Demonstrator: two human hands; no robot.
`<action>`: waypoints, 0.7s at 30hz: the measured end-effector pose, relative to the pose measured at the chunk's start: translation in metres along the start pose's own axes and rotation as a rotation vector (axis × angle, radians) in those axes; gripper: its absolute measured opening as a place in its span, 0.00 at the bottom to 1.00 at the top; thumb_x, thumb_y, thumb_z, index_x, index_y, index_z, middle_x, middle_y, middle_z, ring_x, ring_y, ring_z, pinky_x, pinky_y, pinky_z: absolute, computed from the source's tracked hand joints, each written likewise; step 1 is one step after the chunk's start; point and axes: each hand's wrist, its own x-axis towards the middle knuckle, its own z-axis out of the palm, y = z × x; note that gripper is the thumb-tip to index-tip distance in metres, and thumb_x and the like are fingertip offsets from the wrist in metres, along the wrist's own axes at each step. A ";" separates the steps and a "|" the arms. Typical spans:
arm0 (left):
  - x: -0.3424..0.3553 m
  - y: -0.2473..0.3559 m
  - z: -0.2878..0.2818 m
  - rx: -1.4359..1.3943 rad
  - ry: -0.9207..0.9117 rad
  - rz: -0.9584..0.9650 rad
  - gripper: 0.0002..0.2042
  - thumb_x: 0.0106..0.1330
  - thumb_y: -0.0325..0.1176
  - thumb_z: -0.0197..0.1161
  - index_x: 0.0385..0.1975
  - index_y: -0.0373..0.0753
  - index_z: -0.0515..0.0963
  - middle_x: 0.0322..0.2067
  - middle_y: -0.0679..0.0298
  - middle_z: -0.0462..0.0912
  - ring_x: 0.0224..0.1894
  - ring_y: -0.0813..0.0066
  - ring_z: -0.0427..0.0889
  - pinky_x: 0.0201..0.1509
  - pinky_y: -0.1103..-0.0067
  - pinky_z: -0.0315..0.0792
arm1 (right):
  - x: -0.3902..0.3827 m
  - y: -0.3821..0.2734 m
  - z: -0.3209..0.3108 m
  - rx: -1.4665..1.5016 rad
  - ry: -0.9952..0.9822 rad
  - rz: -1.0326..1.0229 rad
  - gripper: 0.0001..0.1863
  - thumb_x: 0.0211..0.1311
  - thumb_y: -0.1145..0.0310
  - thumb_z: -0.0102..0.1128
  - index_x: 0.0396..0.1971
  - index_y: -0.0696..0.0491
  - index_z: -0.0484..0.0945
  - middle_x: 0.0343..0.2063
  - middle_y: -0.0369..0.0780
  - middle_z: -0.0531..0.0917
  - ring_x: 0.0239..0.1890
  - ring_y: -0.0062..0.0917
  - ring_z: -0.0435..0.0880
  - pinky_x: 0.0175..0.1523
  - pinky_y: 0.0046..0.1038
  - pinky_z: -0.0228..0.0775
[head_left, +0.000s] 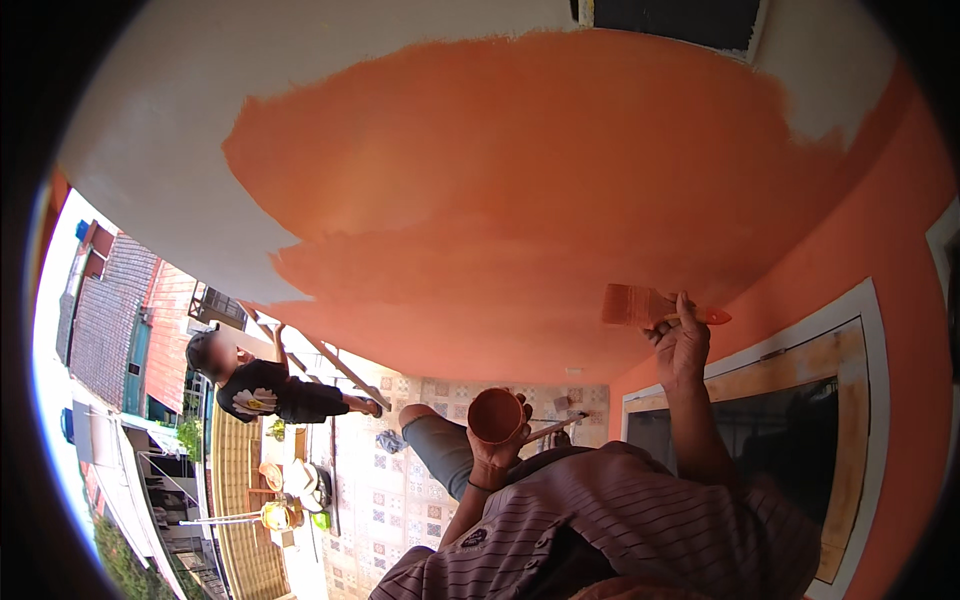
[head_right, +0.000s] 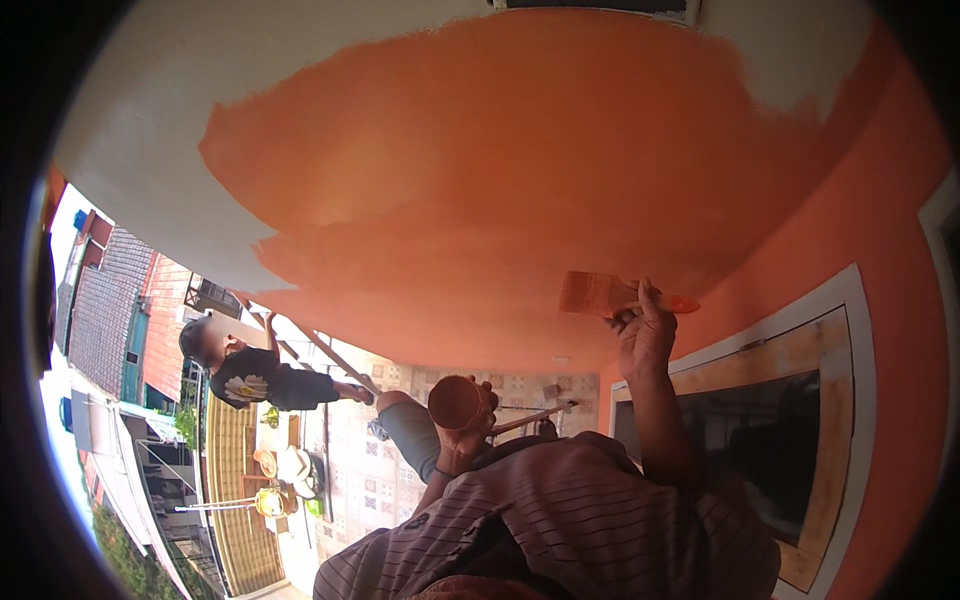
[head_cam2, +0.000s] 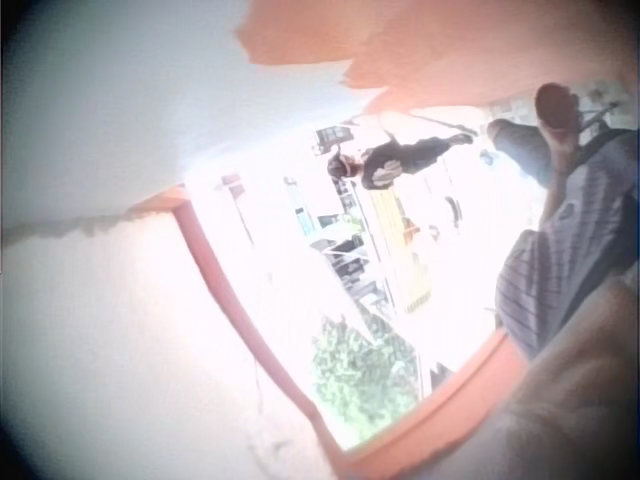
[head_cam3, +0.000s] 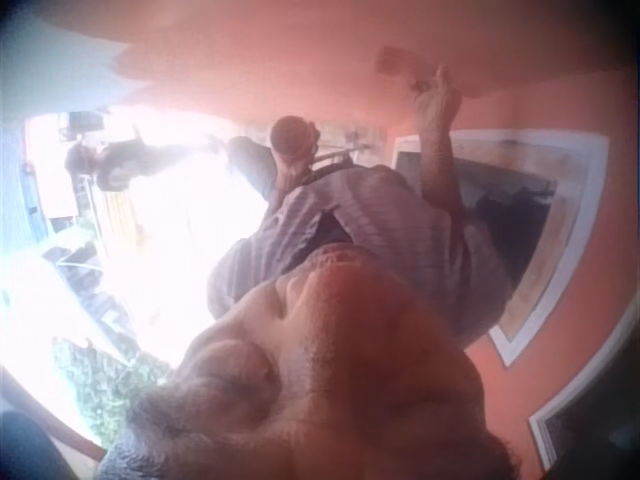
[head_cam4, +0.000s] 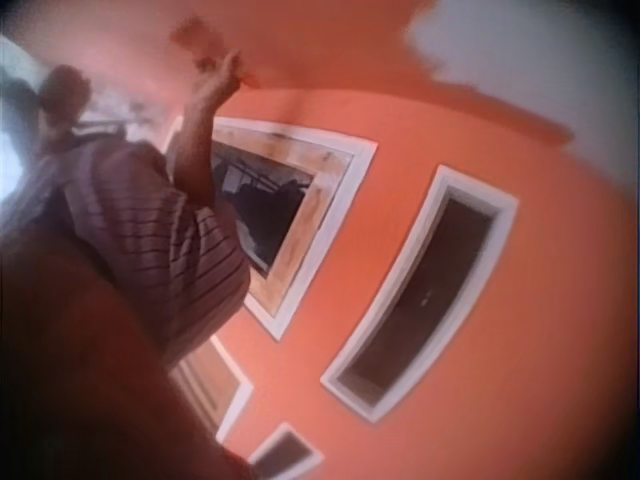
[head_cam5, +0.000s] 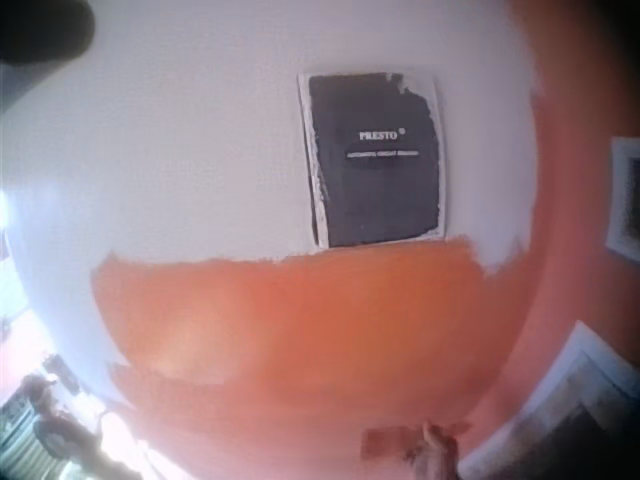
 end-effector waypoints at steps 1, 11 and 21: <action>-0.001 0.000 -0.006 -0.023 0.010 -0.006 0.31 0.77 0.58 0.55 0.65 0.37 0.76 0.63 0.42 0.77 0.61 0.41 0.77 0.49 0.49 0.85 | 0.001 -0.009 0.005 -0.007 0.006 -0.074 0.14 0.72 0.64 0.72 0.47 0.55 0.80 0.36 0.38 0.83 0.30 0.21 0.82 0.34 0.26 0.75; -0.005 0.015 -0.061 -0.019 -0.026 -0.040 0.34 0.71 0.59 0.62 0.66 0.39 0.75 0.64 0.42 0.75 0.65 0.43 0.76 0.57 0.46 0.83 | 0.028 -0.114 0.079 -0.405 -0.063 -1.363 0.10 0.66 0.82 0.71 0.45 0.62 0.82 0.39 0.44 0.88 0.41 0.23 0.88 0.45 0.24 0.83; 0.005 0.009 -0.062 -0.007 0.005 -0.005 0.32 0.71 0.57 0.63 0.65 0.37 0.76 0.62 0.43 0.77 0.63 0.43 0.77 0.54 0.50 0.85 | 0.047 -0.013 0.122 -0.544 -0.379 -1.416 0.08 0.67 0.79 0.74 0.40 0.58 0.82 0.37 0.40 0.88 0.38 0.16 0.86 0.45 0.23 0.81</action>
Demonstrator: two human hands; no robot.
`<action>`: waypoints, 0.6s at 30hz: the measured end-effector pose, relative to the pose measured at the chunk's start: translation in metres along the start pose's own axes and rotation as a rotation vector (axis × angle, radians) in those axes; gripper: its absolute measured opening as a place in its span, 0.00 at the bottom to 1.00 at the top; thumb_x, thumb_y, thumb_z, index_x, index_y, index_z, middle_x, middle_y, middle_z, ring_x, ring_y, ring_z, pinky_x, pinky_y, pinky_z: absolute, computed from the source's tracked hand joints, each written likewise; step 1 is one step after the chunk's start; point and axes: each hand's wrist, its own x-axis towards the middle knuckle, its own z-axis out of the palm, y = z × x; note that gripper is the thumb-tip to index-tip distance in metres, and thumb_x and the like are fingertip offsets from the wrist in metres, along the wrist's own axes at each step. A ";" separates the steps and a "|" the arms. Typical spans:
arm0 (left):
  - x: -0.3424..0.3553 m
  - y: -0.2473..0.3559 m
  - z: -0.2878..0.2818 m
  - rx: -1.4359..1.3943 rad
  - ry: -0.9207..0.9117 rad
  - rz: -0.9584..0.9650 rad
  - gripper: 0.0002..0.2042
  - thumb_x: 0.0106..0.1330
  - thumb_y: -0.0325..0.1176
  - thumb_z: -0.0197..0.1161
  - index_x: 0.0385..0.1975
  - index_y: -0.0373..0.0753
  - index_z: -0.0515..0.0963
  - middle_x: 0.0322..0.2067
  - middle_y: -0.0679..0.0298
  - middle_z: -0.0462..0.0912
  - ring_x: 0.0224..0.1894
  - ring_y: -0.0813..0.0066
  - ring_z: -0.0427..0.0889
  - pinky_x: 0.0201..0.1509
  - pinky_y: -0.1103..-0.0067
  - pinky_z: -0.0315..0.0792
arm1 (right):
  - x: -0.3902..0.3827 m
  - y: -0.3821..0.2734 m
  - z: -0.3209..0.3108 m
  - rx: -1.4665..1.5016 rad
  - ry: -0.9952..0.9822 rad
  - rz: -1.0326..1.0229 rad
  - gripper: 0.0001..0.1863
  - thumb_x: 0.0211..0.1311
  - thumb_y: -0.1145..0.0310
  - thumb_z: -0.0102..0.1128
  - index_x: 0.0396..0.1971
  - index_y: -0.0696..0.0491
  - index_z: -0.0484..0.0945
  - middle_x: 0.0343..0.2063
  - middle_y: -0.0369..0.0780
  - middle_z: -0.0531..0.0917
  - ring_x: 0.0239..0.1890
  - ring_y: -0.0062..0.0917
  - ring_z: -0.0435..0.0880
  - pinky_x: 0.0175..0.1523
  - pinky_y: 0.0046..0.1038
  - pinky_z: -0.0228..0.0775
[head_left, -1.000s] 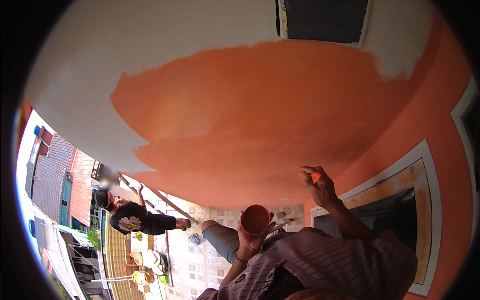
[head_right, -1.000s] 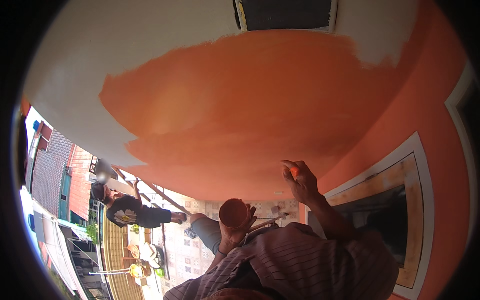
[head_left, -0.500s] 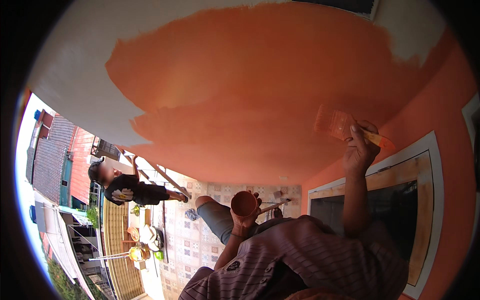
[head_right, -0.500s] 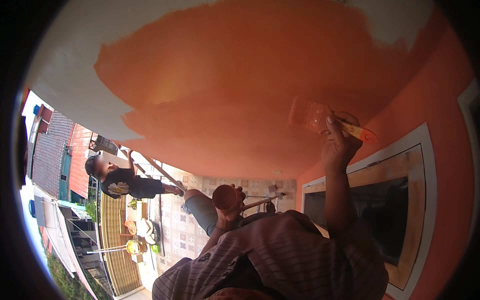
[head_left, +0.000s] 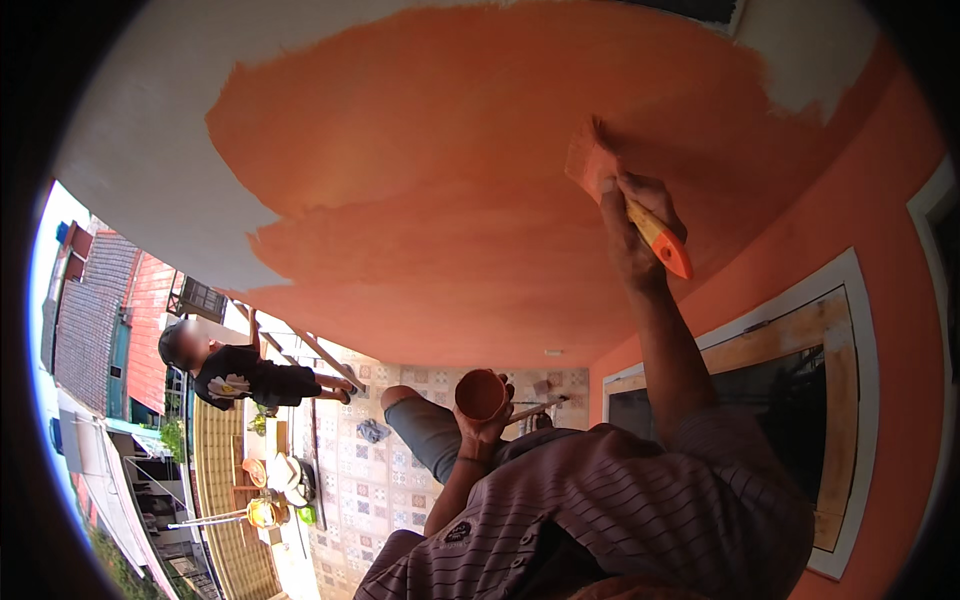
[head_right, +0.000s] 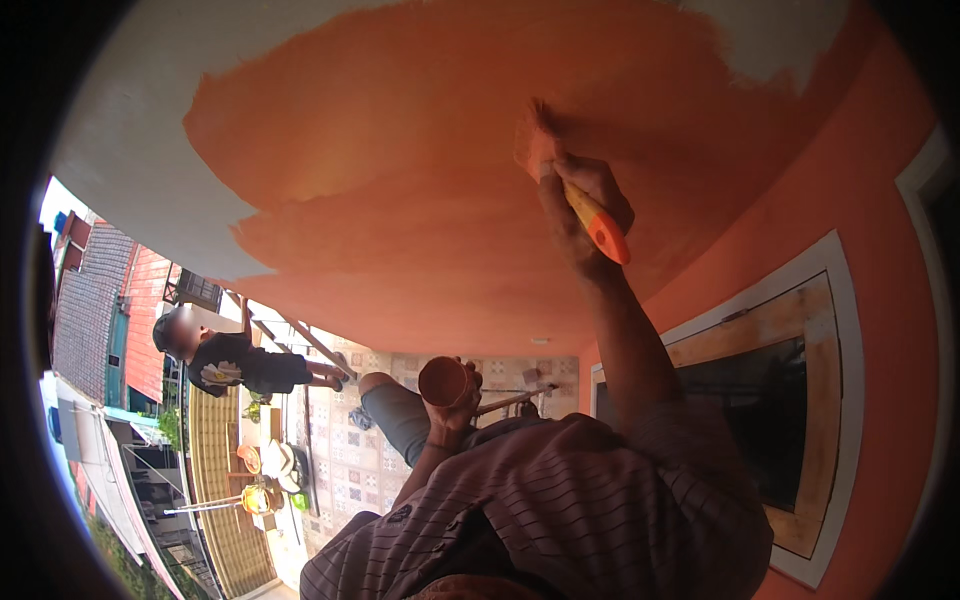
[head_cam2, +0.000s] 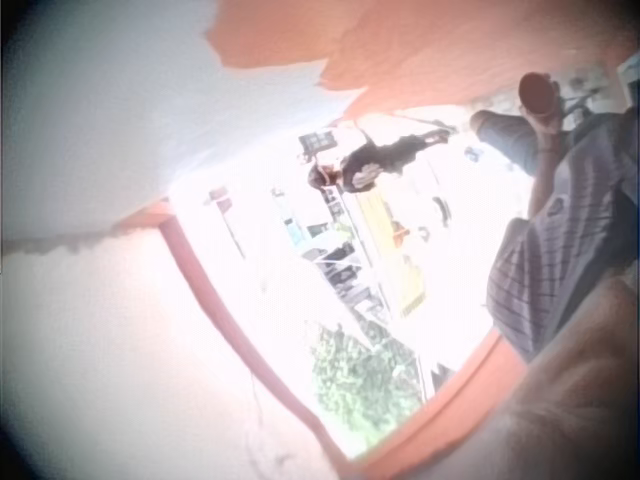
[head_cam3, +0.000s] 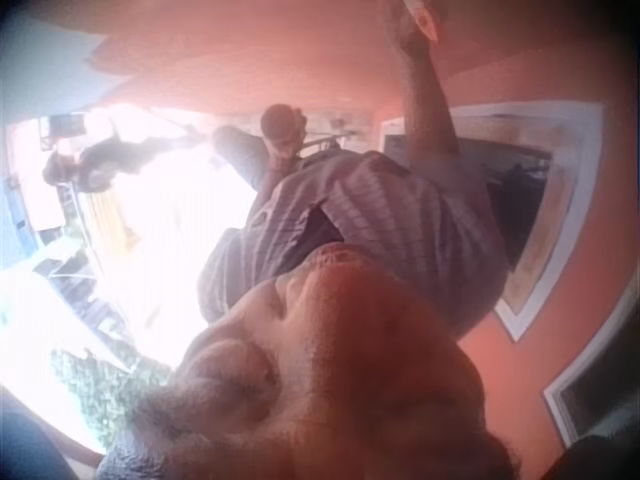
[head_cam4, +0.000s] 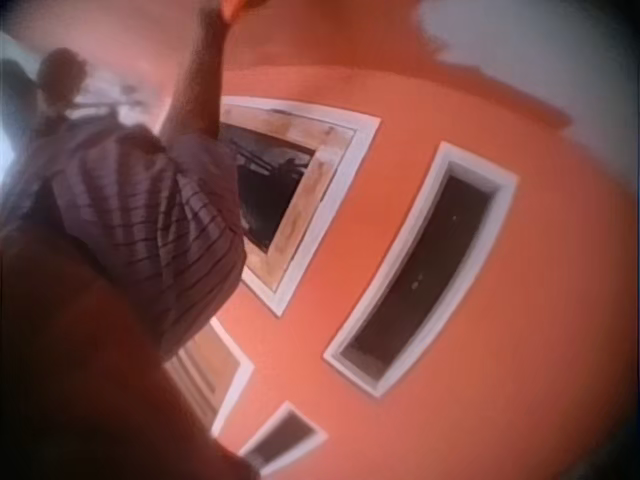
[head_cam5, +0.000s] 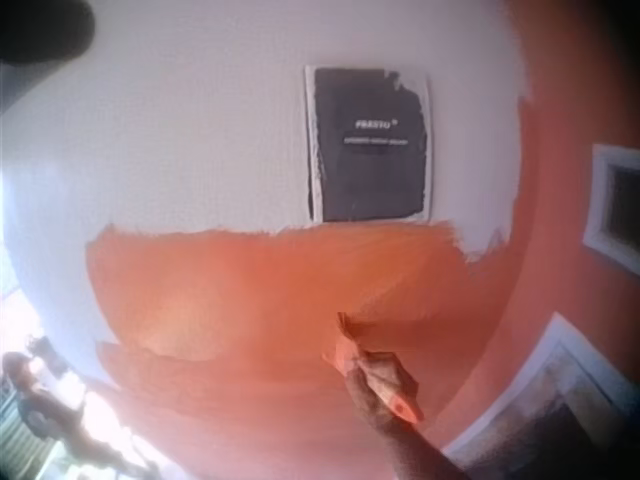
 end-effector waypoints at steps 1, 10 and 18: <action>0.001 0.001 0.000 -0.011 -0.008 -0.012 0.32 0.70 0.56 0.65 0.65 0.36 0.76 0.63 0.42 0.76 0.64 0.44 0.76 0.57 0.49 0.84 | -0.008 0.001 0.001 -0.049 -0.065 0.078 0.08 0.66 0.80 0.74 0.41 0.58 0.82 0.37 0.40 0.89 0.39 0.18 0.87 0.46 0.24 0.82; -0.002 0.004 0.007 0.009 -0.074 0.012 0.32 0.75 0.59 0.58 0.65 0.36 0.76 0.62 0.44 0.77 0.61 0.43 0.77 0.50 0.51 0.86 | 0.100 0.006 -0.078 -0.215 0.510 -0.039 0.07 0.67 0.78 0.73 0.37 0.62 0.81 0.34 0.41 0.87 0.34 0.18 0.84 0.38 0.21 0.77; 0.005 0.005 0.008 0.032 -0.082 0.006 0.31 0.76 0.59 0.57 0.64 0.36 0.76 0.61 0.45 0.78 0.61 0.43 0.77 0.50 0.51 0.86 | 0.006 0.006 -0.069 -0.118 0.020 0.091 0.07 0.67 0.82 0.71 0.42 0.61 0.82 0.38 0.42 0.88 0.39 0.21 0.87 0.44 0.24 0.82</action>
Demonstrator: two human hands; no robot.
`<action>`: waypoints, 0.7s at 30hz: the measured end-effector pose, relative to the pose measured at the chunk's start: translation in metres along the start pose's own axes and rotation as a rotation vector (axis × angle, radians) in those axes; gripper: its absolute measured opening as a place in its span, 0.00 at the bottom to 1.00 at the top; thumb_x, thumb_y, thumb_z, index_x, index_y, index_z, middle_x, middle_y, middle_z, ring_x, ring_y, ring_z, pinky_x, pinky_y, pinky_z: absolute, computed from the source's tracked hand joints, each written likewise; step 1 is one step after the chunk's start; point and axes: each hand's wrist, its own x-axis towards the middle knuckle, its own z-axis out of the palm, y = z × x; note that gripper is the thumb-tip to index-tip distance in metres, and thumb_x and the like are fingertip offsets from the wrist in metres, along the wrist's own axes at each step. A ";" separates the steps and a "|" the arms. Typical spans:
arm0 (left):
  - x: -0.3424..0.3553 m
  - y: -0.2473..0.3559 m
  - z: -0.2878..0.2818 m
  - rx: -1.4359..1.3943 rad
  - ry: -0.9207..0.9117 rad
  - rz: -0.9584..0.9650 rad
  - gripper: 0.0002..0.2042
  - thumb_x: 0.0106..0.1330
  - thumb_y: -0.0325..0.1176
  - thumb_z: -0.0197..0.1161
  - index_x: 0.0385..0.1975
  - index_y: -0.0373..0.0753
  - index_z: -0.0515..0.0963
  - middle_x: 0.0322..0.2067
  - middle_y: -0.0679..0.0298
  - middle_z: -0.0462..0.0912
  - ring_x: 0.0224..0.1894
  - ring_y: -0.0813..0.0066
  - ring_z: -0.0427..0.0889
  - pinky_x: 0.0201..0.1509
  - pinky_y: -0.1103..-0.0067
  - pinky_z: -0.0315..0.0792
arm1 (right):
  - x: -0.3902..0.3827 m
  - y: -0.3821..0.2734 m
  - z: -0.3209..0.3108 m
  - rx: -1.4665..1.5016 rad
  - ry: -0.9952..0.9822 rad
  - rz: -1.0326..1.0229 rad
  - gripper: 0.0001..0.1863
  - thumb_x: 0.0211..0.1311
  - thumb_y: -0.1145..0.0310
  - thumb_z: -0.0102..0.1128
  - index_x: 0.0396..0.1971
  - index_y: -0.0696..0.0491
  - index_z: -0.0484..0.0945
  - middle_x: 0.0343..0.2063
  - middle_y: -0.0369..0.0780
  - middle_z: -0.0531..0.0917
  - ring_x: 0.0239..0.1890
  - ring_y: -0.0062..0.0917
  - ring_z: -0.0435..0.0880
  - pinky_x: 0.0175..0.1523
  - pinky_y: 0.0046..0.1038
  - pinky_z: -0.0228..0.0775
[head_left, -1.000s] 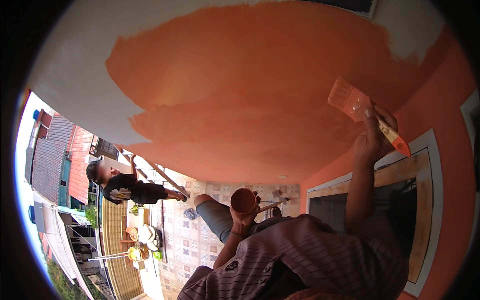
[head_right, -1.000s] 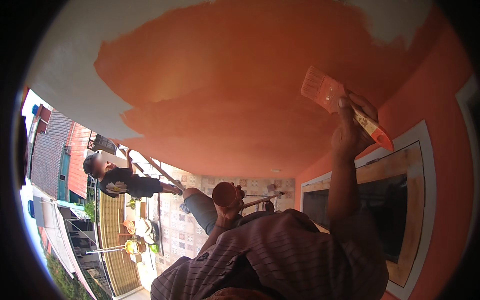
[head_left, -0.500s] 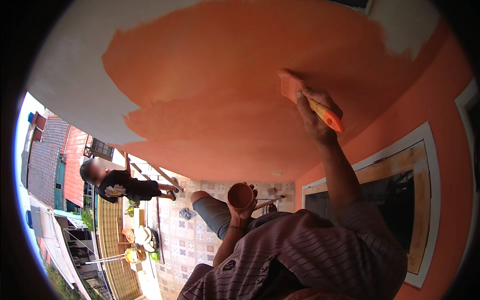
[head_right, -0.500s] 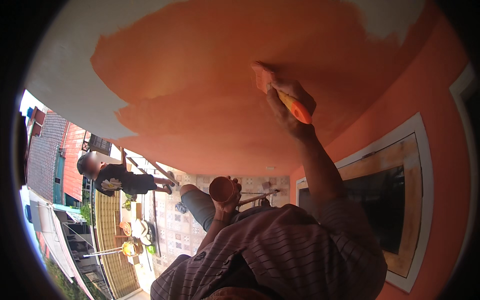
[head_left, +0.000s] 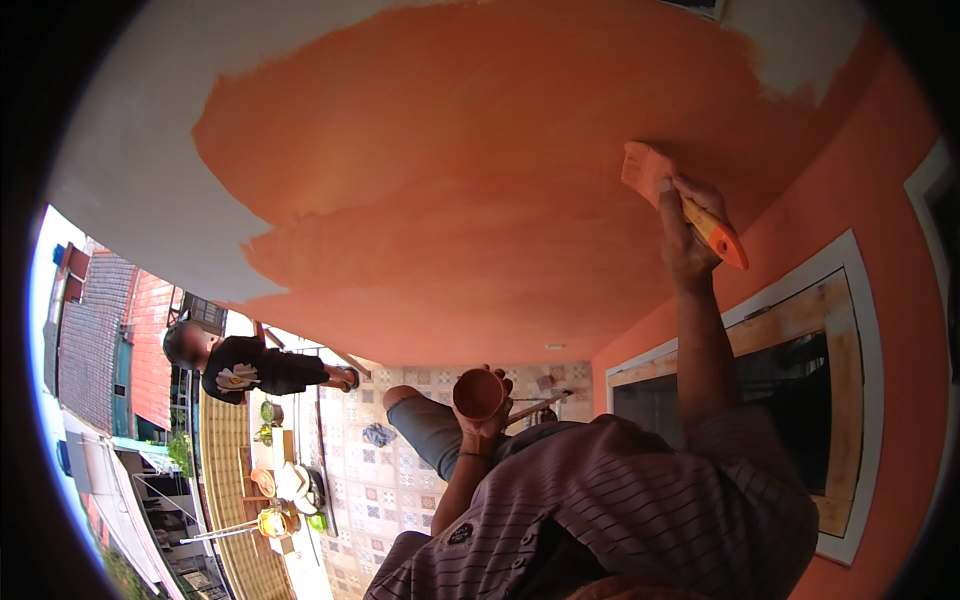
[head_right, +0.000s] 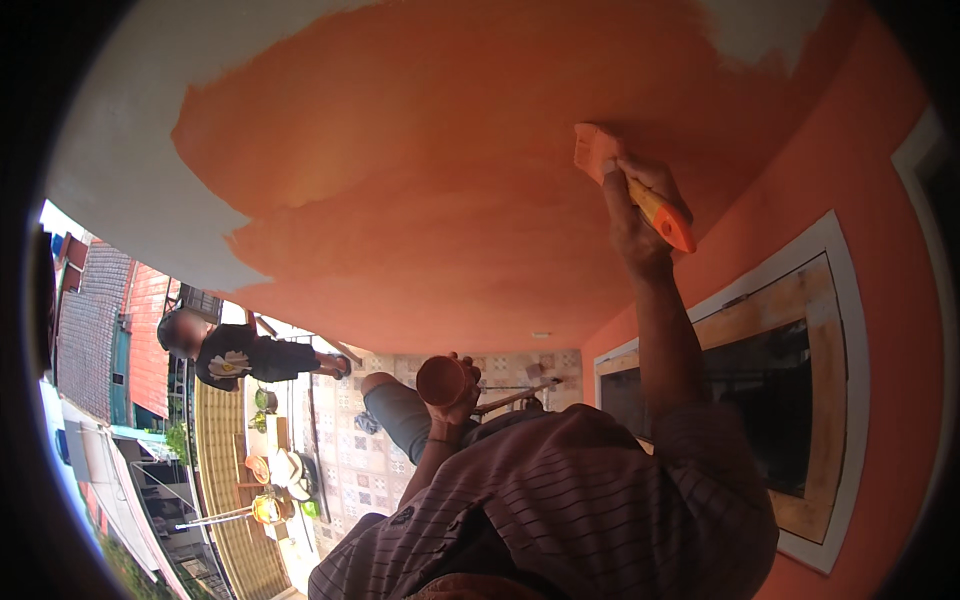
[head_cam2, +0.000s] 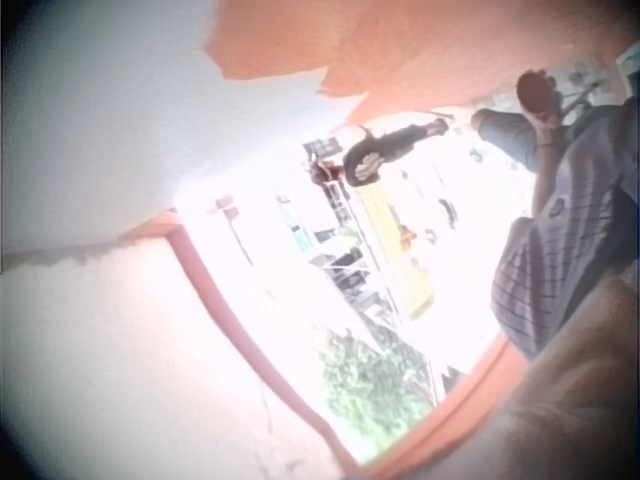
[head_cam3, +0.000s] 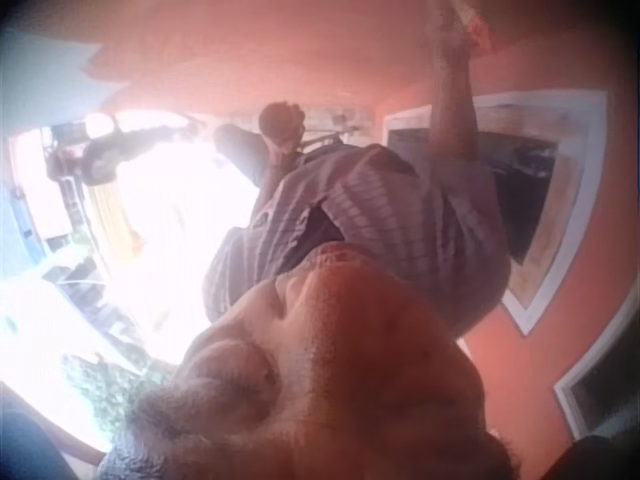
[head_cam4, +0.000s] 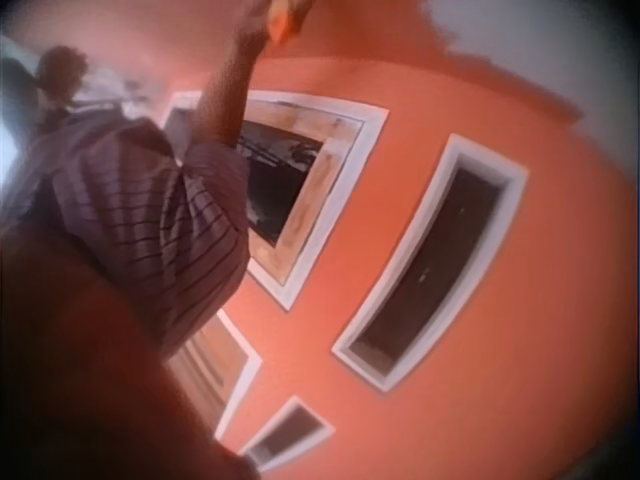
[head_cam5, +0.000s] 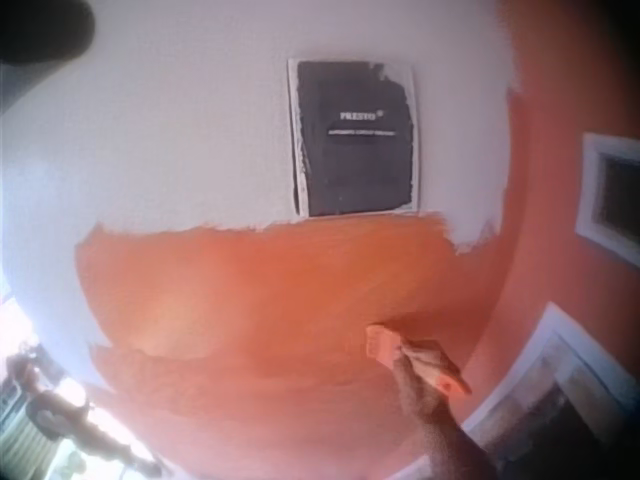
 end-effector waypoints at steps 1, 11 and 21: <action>0.000 0.000 0.000 -0.014 -0.018 -0.025 0.31 0.76 0.59 0.57 0.64 0.36 0.76 0.60 0.45 0.78 0.61 0.43 0.77 0.49 0.51 0.87 | 0.020 0.001 -0.014 -0.023 0.134 0.040 0.07 0.68 0.81 0.71 0.42 0.61 0.82 0.37 0.42 0.88 0.38 0.22 0.87 0.43 0.24 0.82; 0.005 -0.003 -0.010 0.048 0.014 -0.018 0.32 0.75 0.60 0.58 0.65 0.37 0.76 0.60 0.44 0.79 0.59 0.43 0.79 0.49 0.50 0.86 | 0.019 -0.046 0.088 0.115 -0.071 0.000 0.07 0.68 0.81 0.71 0.39 0.57 0.80 0.37 0.38 0.87 0.39 0.21 0.87 0.45 0.24 0.81; 0.006 -0.002 -0.015 -0.028 -0.009 0.015 0.30 0.74 0.56 0.60 0.63 0.36 0.76 0.58 0.42 0.79 0.59 0.44 0.79 0.48 0.50 0.86 | 0.056 -0.044 0.085 0.270 0.413 -0.065 0.10 0.69 0.81 0.71 0.41 0.59 0.76 0.38 0.43 0.86 0.37 0.20 0.84 0.40 0.24 0.81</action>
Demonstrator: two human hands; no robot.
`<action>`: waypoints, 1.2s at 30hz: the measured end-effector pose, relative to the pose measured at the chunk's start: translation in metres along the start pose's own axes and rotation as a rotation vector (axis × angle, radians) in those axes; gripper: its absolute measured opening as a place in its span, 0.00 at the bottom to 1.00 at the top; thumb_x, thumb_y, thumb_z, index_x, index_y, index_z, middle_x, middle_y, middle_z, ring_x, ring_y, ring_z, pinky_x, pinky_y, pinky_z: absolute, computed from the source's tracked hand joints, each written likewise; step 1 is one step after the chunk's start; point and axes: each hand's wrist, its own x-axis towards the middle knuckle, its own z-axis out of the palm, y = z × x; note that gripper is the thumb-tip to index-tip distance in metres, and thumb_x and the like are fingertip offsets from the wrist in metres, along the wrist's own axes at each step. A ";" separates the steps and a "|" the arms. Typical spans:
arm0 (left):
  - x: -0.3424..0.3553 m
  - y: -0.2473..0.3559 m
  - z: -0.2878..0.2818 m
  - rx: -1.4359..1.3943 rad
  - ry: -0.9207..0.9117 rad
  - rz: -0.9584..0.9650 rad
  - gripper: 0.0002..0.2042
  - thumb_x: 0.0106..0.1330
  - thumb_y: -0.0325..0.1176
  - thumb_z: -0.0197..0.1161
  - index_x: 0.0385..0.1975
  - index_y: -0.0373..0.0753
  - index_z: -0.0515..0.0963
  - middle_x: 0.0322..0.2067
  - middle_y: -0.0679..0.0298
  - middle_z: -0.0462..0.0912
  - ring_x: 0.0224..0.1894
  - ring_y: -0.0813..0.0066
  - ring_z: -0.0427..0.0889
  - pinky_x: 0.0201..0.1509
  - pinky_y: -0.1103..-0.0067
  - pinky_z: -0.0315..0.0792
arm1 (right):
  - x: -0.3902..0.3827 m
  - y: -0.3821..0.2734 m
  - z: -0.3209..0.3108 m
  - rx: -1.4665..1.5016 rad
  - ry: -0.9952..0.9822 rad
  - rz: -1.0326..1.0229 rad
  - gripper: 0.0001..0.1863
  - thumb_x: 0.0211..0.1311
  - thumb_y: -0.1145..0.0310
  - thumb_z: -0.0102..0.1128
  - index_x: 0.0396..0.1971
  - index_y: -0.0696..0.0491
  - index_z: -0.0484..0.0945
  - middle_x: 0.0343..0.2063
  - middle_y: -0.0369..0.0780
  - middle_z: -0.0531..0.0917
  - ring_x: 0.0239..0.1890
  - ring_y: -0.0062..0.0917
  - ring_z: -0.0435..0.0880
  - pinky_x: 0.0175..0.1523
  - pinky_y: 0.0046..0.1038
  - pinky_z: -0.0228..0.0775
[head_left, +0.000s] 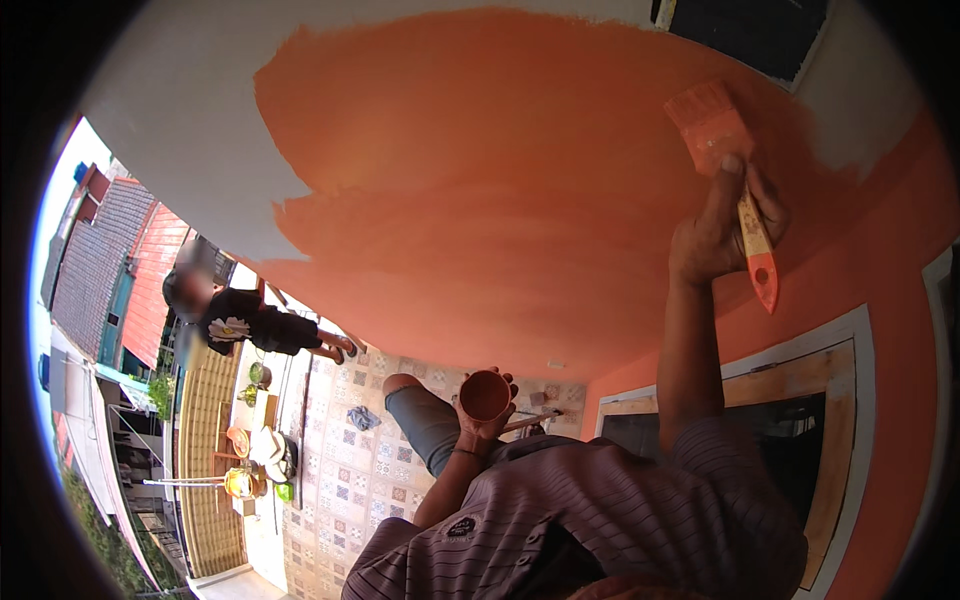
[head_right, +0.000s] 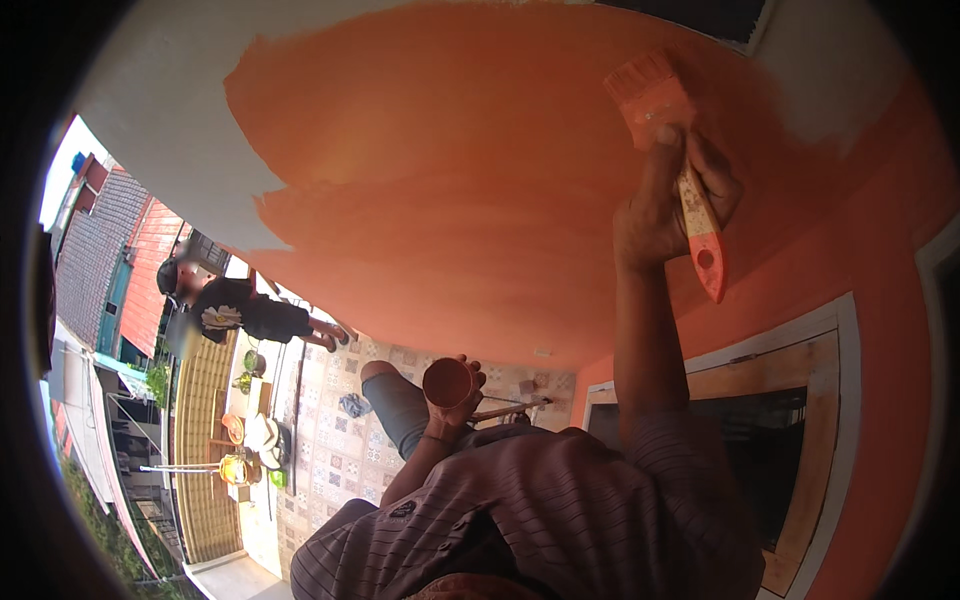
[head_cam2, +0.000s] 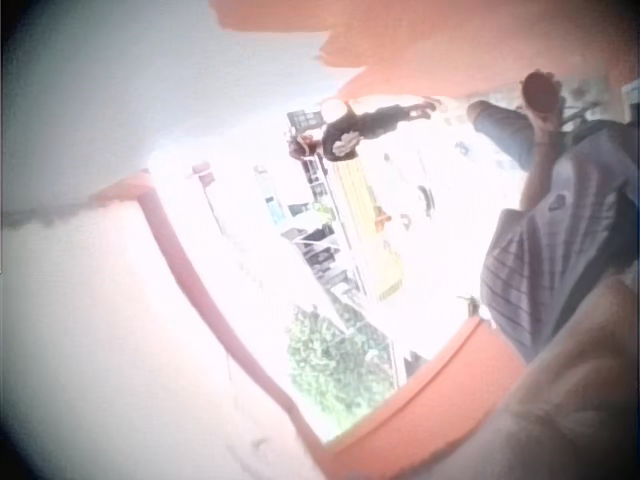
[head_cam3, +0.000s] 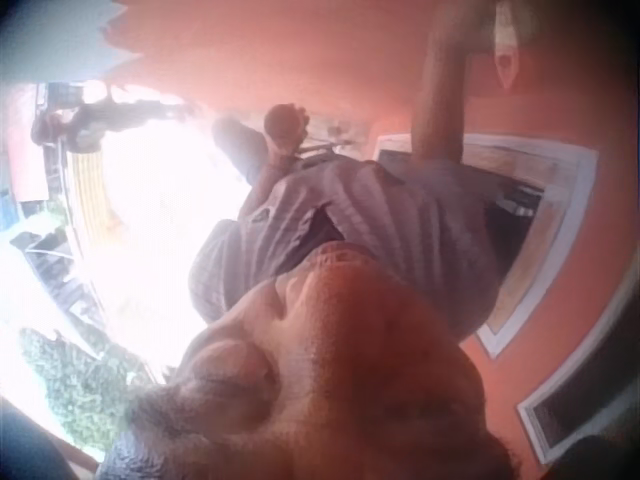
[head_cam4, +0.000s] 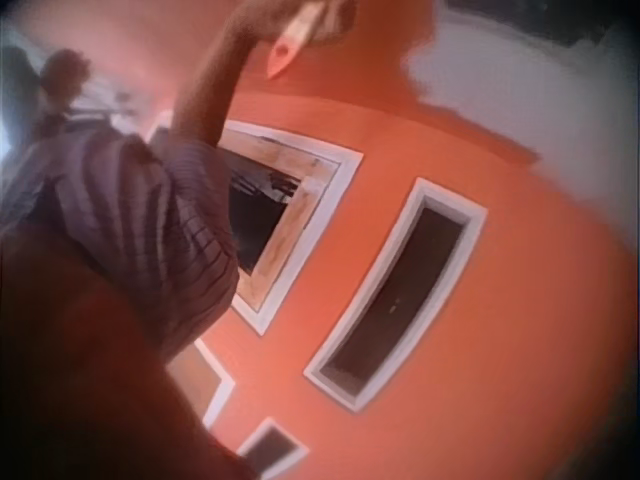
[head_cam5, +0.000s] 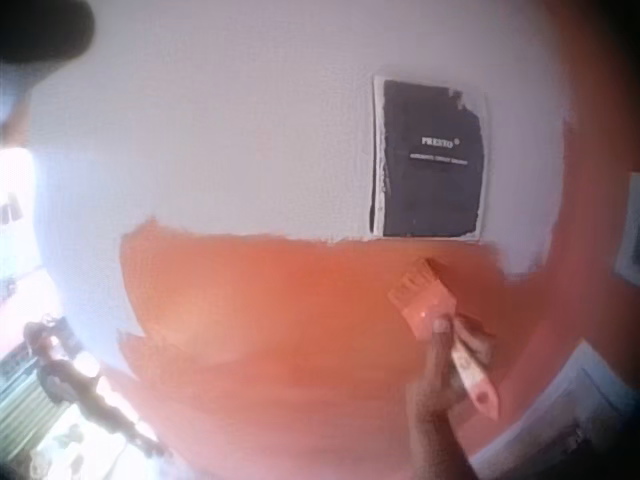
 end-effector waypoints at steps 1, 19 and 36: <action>0.002 0.000 0.001 -0.029 -0.009 0.000 0.30 0.74 0.56 0.60 0.63 0.36 0.76 0.58 0.42 0.79 0.59 0.43 0.79 0.48 0.50 0.86 | -0.025 -0.003 0.007 0.064 -0.216 0.035 0.08 0.69 0.80 0.71 0.41 0.58 0.78 0.39 0.42 0.87 0.38 0.20 0.85 0.42 0.24 0.82; 0.001 0.001 0.020 -0.016 -0.078 0.133 0.30 0.79 0.58 0.55 0.61 0.34 0.78 0.56 0.42 0.82 0.60 0.45 0.82 0.56 0.51 0.87 | -0.151 -0.035 0.089 0.012 -0.941 -0.035 0.09 0.65 0.80 0.72 0.40 0.54 0.83 0.35 0.39 0.84 0.32 0.25 0.84 0.33 0.26 0.77; -0.019 0.010 0.013 0.003 -0.055 0.095 0.33 0.79 0.60 0.52 0.65 0.35 0.74 0.59 0.41 0.78 0.62 0.42 0.78 0.49 0.48 0.87 | -0.196 -0.049 -0.009 0.069 -1.175 0.454 0.05 0.70 0.76 0.70 0.40 0.57 0.82 0.35 0.39 0.87 0.35 0.23 0.89 0.40 0.27 0.82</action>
